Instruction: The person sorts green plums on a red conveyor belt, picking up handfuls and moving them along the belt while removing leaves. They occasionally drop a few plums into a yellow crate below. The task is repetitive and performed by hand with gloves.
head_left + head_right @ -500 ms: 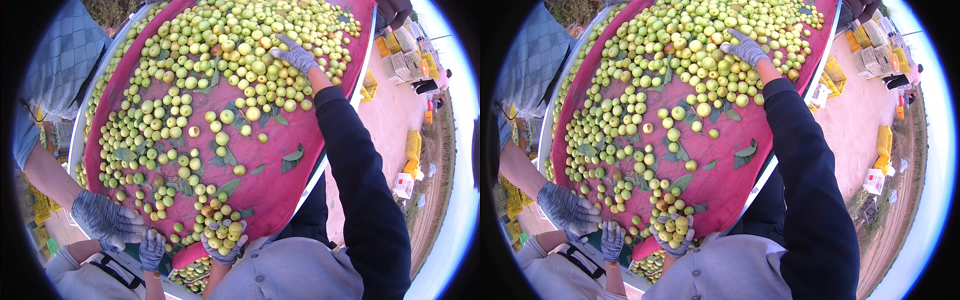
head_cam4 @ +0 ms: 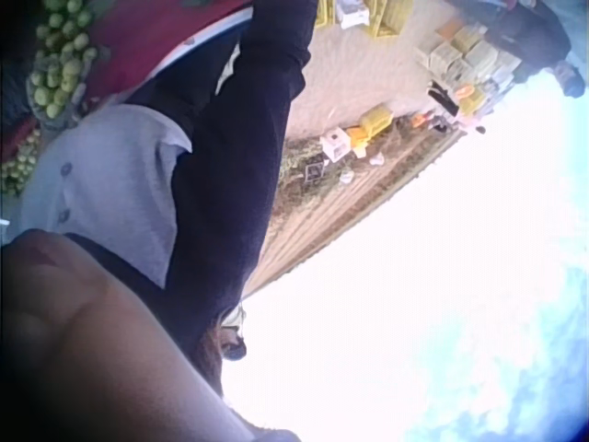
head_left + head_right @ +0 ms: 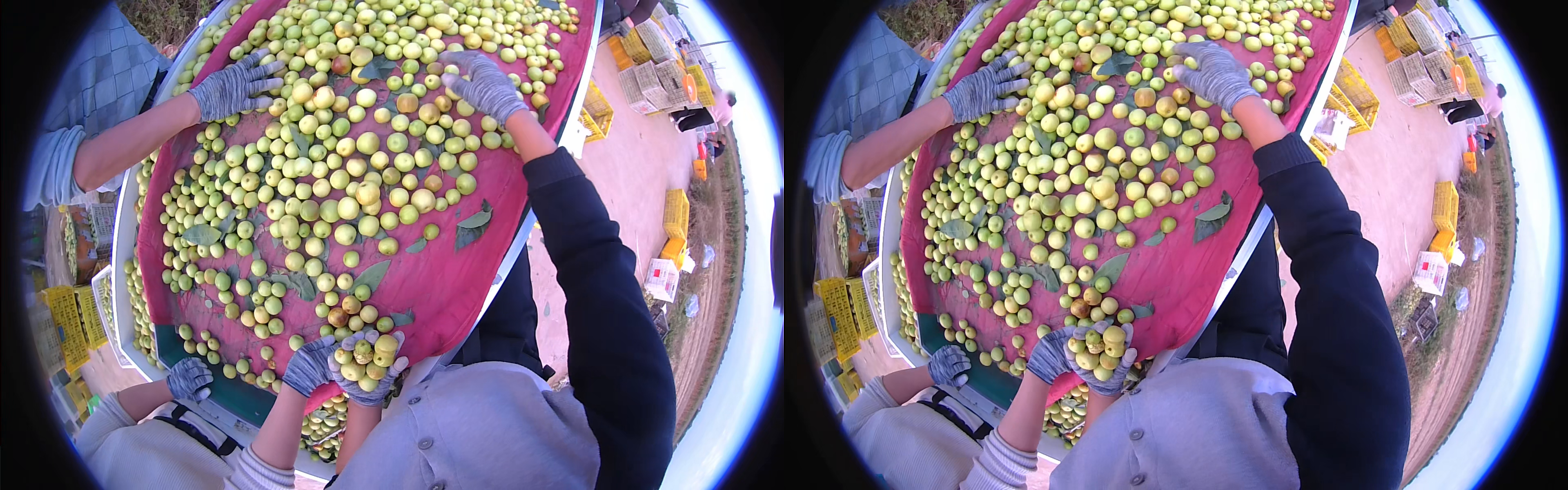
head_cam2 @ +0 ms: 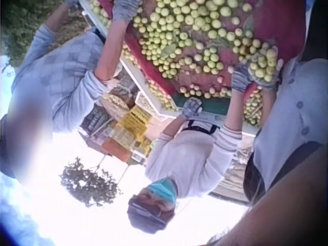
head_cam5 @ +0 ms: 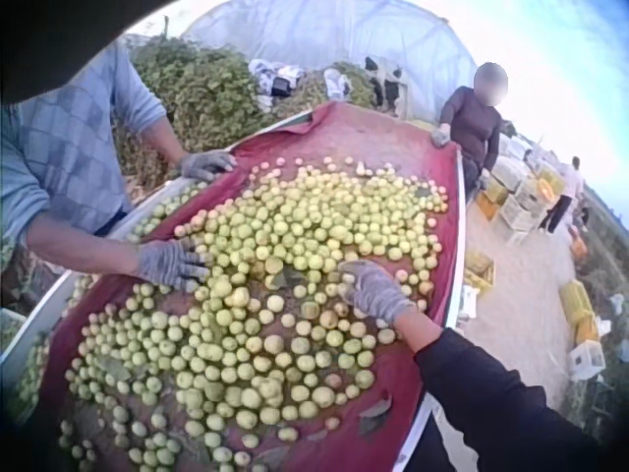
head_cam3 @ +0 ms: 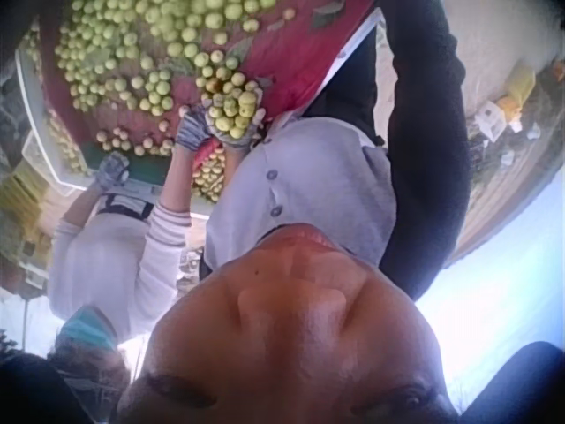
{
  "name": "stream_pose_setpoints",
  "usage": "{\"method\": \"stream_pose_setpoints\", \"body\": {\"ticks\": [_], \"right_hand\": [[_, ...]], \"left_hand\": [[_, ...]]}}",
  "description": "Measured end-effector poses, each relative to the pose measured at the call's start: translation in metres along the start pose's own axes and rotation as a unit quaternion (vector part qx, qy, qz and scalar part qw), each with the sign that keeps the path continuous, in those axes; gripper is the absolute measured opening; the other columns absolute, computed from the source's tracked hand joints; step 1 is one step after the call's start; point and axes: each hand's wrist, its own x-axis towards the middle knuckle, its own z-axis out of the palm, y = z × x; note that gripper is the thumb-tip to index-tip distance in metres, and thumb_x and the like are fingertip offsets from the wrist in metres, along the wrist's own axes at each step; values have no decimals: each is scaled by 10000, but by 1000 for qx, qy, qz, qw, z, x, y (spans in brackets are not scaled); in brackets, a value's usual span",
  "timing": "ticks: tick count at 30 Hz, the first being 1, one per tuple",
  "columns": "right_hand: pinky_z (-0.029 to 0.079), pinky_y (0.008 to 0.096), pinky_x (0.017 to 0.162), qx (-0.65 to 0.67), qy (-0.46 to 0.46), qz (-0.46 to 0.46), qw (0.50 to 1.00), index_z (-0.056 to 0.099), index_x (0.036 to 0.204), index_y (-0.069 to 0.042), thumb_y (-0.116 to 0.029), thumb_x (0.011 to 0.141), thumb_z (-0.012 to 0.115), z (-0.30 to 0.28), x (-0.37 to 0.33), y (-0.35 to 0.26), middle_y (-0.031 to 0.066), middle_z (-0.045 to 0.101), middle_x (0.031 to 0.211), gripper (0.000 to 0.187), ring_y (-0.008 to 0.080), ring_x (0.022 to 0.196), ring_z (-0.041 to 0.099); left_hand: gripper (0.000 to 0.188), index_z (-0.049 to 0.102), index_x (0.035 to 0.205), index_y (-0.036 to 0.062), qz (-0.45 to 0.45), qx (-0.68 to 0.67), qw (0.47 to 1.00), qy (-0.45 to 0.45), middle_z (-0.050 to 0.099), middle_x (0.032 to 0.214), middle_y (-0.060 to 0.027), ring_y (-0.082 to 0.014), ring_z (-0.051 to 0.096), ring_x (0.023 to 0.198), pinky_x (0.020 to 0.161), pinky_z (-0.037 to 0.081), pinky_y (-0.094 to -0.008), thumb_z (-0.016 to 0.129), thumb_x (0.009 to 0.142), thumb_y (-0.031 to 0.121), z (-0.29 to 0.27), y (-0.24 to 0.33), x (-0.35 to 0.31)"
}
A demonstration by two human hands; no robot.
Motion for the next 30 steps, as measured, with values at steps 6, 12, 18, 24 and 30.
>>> {"method": "stream_pose_setpoints", "body": {"ticks": [6,12,18,24,30], "right_hand": [[427,435,1014,-129,-129,284,941,540,1332,-149,-568,756,705,-42,-23,104,157,581,1290,732,330,1207,542],[426,437,1012,-114,-252,188,942,503,1350,-144,-513,709,771,10,-72,1,185,544,1292,787,360,1212,524],[449,422,983,97,-328,-72,937,562,1271,-126,-366,787,736,57,-110,-94,183,554,1183,568,346,1118,568],[457,362,997,97,-105,60,988,490,1381,-136,-360,837,717,78,8,-82,137,560,1324,630,255,1203,550],[373,440,1074,-156,-84,-7,984,548,1340,-252,-626,761,667,152,32,-142,70,503,1401,700,292,1281,477]], "left_hand": [[593,372,1397,245,20,-522,814,-255,371,1462,-30,-290,225,1413,1121,181,-572,494,908,558,4,-2,17],[501,509,1292,291,-30,-586,785,-199,407,1448,11,-326,168,1441,1056,329,-595,441,911,609,5,-7,15],[543,389,1386,221,41,-550,802,-227,392,1453,-45,-271,287,1393,1074,321,-572,387,953,548,11,-3,16],[593,254,1473,228,40,-583,778,-230,353,1478,-27,-189,291,1382,1144,218,-446,427,967,482,6,-2,4],[497,496,1319,235,120,-455,876,-102,393,1473,-66,-323,225,1428,1104,245,-612,411,951,558,-19,-4,-17]]}}
